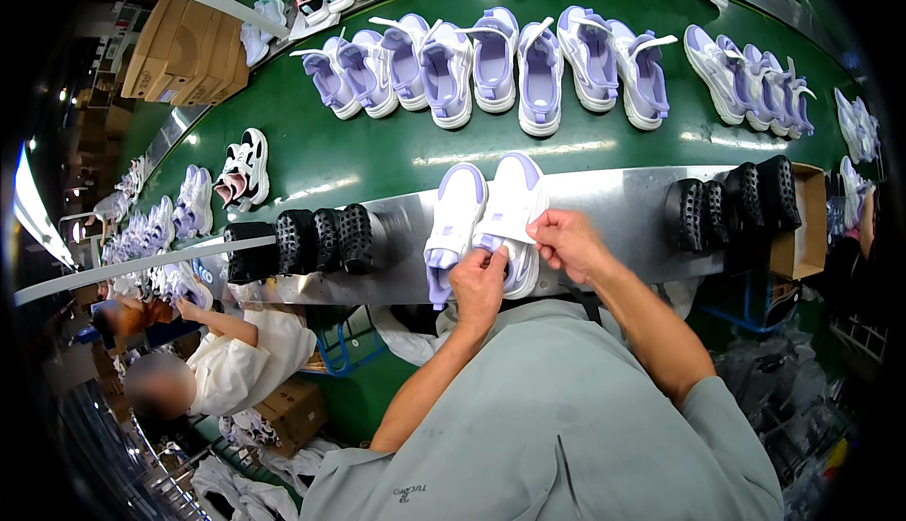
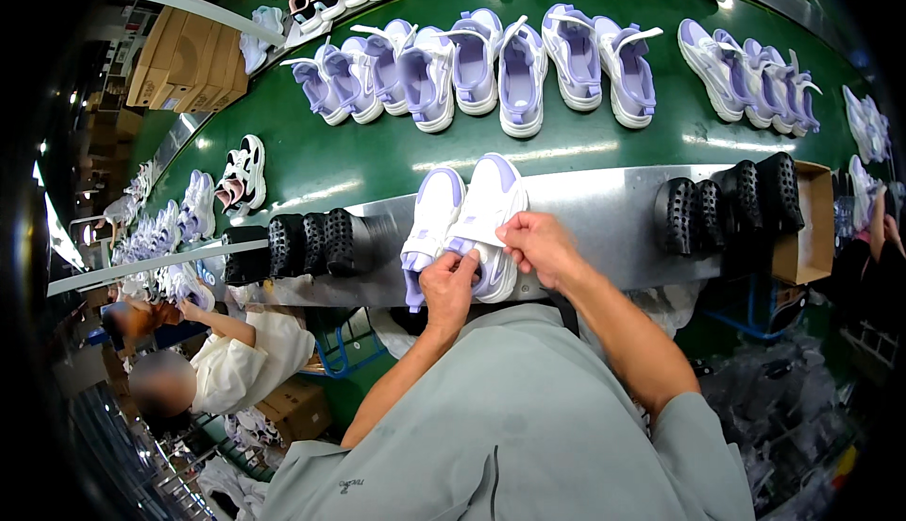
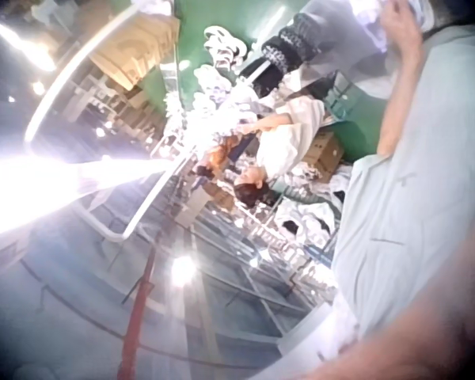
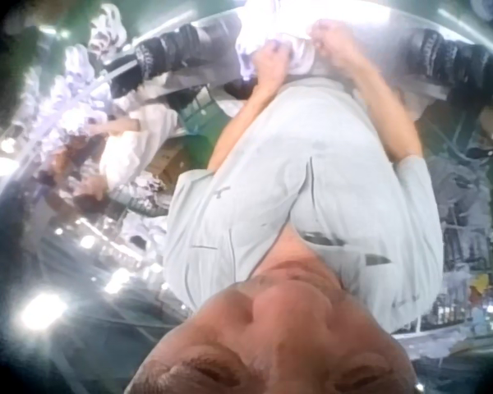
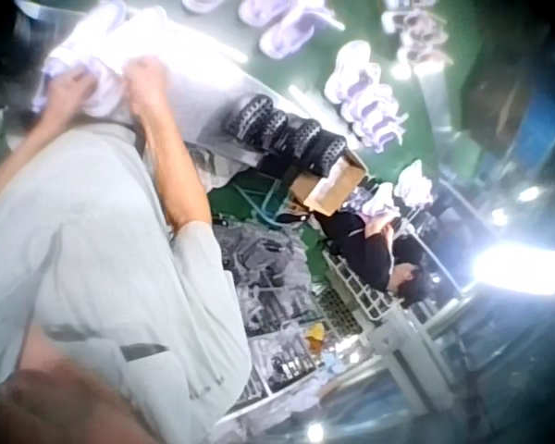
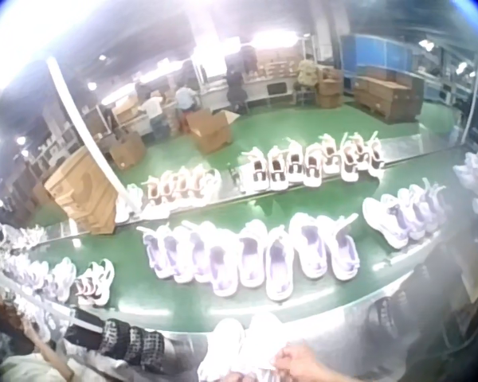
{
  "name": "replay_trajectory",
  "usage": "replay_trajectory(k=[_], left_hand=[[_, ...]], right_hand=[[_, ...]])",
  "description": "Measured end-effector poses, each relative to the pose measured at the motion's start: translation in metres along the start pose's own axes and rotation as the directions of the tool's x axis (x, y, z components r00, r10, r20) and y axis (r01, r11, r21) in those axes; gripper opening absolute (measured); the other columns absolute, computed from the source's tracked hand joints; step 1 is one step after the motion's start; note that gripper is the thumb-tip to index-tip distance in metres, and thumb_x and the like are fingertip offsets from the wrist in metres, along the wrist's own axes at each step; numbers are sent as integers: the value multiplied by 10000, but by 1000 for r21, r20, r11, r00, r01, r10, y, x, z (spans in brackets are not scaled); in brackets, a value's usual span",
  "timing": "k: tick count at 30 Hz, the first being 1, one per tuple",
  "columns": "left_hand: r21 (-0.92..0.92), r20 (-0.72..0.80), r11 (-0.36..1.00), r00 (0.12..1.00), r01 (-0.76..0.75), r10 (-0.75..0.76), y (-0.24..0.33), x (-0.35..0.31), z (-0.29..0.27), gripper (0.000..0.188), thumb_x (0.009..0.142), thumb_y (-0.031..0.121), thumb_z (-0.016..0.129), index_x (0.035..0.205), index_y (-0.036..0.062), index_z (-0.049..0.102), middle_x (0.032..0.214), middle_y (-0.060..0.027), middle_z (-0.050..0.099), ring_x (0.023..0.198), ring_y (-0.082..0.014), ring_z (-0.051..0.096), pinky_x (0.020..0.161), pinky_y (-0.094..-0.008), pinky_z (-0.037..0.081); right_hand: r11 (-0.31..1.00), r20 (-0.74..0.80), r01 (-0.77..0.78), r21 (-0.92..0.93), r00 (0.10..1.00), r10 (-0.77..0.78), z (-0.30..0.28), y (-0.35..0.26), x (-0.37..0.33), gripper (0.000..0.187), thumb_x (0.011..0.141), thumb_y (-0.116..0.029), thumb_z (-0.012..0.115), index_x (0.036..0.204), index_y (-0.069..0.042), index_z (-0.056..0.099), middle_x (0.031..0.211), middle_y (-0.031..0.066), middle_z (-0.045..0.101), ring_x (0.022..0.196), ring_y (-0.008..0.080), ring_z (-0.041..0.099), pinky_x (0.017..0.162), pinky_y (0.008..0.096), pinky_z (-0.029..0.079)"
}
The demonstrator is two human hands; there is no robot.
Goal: The person places black rubber soles into various white and pink sneakers on a factory assembly line. The person picks up sneakers from a moving conveyor belt, inserts a sole by hand, and places the completed shoes back onto the belt.
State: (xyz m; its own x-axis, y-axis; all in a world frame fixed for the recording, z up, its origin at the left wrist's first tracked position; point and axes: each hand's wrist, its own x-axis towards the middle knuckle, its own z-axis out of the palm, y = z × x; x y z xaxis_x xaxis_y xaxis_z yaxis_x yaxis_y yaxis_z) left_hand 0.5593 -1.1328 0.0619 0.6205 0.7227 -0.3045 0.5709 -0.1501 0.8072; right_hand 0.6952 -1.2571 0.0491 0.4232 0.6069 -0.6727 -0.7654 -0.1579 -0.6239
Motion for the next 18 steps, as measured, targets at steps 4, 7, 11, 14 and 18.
replay_trajectory(k=[4, 7, 11, 14, 18], left_hand=[[-77, 21, 993, 996, 90, -89, 12, 0, 0, 281, 876, 192, 739, 778, -67, 688, 621, -109, 649, 549, -161, 570, 542, -335, 441], [-21, 34, 994, 994, 105, -104, 14, 0, 2, 293, 905, 226, 722, 771, -35, 712, 617, -63, 648, 565, -107, 558, 551, -283, 436], [-8, 9, 999, 999, 38, -38, 10, 1, 8, 288, 894, 213, 727, 769, -46, 704, 616, -98, 642, 564, -149, 573, 562, -318, 451], [30, 8, 999, 1000, -15, 15, -2, 2, 13, 242, 888, 191, 725, 818, -40, 703, 676, -144, 644, 599, -223, 603, 591, -364, 471], [159, 169, 902, 912, -401, 375, 1, -16, -20, 206, 854, 142, 736, 1016, 21, 699, 879, -131, 655, 782, -300, 634, 681, -404, 479]], right_hand=[[996, -27, 82, 25, 996, -81, 6, 30, 0, 130, 952, -125, 680, 962, 3, 663, 751, 41, 642, 595, 89, 614, 414, 218, 413], [977, -57, 153, -145, 985, -163, 5, 34, -2, 141, 954, -132, 662, 936, 7, 648, 743, 85, 661, 591, 174, 643, 453, 297, 468], [629, 54, 402, -665, 866, -497, 7, 40, -8, 160, 954, -136, 616, 903, 16, 620, 771, 167, 681, 635, 320, 668, 542, 410, 518], [212, 184, 346, -914, 819, -544, 9, 39, -15, 176, 945, -144, 590, 853, 6, 595, 817, 220, 681, 702, 423, 657, 634, 487, 526], [156, 145, 251, -955, 859, -492, 3, 27, -29, 244, 930, -228, 628, 933, 9, 569, 830, 215, 679, 725, 415, 679, 632, 482, 538]])
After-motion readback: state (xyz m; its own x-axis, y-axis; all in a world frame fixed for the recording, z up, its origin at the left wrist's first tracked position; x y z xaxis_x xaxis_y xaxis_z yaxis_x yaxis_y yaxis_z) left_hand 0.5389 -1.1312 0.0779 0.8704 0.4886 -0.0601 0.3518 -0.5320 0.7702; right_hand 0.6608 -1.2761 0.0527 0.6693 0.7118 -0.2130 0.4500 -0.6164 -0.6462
